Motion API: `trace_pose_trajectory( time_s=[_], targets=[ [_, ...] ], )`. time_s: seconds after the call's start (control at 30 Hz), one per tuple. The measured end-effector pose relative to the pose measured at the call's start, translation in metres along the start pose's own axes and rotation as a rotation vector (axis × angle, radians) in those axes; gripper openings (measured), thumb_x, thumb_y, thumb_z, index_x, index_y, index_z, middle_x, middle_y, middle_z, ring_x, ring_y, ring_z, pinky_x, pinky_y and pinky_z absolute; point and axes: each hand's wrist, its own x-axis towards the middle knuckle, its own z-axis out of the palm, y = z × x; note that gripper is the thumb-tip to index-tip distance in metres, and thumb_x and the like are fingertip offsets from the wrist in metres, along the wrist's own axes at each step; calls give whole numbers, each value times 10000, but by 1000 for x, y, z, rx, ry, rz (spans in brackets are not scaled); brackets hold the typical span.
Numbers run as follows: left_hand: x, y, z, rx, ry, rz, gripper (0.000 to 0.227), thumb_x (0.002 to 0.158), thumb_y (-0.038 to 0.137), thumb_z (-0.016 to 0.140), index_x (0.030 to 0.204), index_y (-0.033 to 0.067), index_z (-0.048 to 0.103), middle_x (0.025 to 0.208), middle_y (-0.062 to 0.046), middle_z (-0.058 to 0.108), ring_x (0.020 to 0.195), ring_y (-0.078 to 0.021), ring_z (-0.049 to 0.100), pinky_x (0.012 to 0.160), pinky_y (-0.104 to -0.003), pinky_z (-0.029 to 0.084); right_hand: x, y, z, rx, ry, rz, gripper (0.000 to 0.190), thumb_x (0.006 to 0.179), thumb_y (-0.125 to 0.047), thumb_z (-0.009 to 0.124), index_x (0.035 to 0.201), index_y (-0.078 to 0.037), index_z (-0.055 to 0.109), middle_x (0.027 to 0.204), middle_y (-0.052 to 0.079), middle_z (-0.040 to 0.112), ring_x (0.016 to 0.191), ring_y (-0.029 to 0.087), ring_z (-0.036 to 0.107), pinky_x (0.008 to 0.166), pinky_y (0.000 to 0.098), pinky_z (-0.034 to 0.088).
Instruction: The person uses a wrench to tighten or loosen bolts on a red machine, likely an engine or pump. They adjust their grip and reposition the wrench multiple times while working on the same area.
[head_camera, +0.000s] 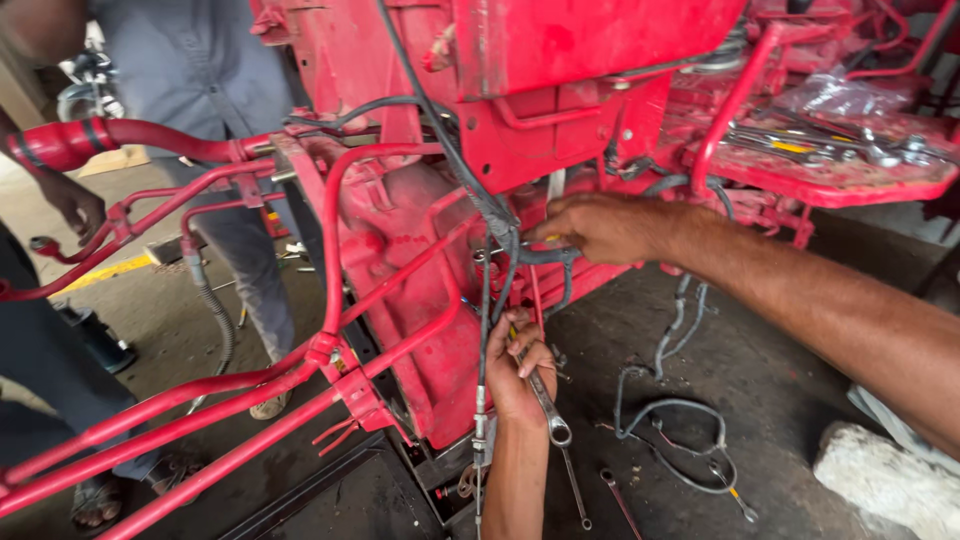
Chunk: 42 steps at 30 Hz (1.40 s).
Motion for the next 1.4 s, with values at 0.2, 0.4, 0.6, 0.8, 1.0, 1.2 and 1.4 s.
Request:
trace_pose_trajectory(
  time_s=[0.2, 0.4, 0.6, 0.8, 1.0, 1.2, 1.4],
  targets=[
    [2, 2, -1, 10, -41, -31, 145, 1069, 117, 526, 1042, -21, 560, 990, -68, 622, 692, -101, 535, 449, -208, 408, 2, 9, 13, -8, 37, -93, 610, 765, 76, 572, 1335, -129, 644, 1068, 155, 651, 1057, 344, 642, 878, 451, 521],
    [2, 0, -4, -22, -35, -8, 146, 1045, 110, 514, 1042, -34, 543, 985, -75, 605, 682, -101, 532, 422, -196, 404, 31, 19, 22, 146, -79, 44, 205, 962, -116, 556, 1099, -24, 677, 937, 197, 709, 866, 325, 703, 833, 449, 542],
    [1, 1, 2, 13, -8, 7, 128, 1049, 105, 511, 1031, -19, 535, 987, -67, 600, 684, -95, 530, 419, -195, 394, 63, 20, 25, 129, -69, -14, 234, 952, -124, 582, 1097, -7, 722, 976, 224, 735, 905, 307, 706, 849, 438, 535],
    [0, 3, 1, -12, -11, -5, 145, 1049, 104, 494, 1065, -37, 527, 991, -82, 596, 680, -92, 527, 409, -191, 393, 75, 36, 36, 298, -77, -38, 380, 868, -65, 604, 1231, -64, 715, 1018, 181, 786, 932, 231, 721, 859, 395, 558],
    [-1, 4, 1, -60, 16, 9, 169, 1058, 115, 483, 1073, -48, 522, 994, -89, 599, 670, -99, 528, 408, -188, 404, 85, 47, 48, 498, -100, -237, 293, 969, -62, 621, 1249, -19, 696, 1007, 145, 700, 913, 222, 629, 755, 408, 515],
    [3, 5, -4, -84, -70, -61, 165, 1090, 119, 473, 1079, -40, 518, 1018, -102, 600, 682, -99, 535, 425, -196, 410, 79, 32, 31, 520, -305, 292, 534, 919, -123, 556, 1425, -251, 674, 654, 22, 495, 552, 164, 433, 484, 349, 373],
    [1, 6, -6, -60, -16, -27, 165, 1064, 109, 475, 1092, -43, 530, 1003, -84, 611, 672, -101, 522, 412, -194, 406, 85, 24, 26, 424, -226, 129, 499, 875, -99, 580, 1347, -222, 689, 721, -13, 674, 609, 113, 565, 549, 300, 474]
  ],
)
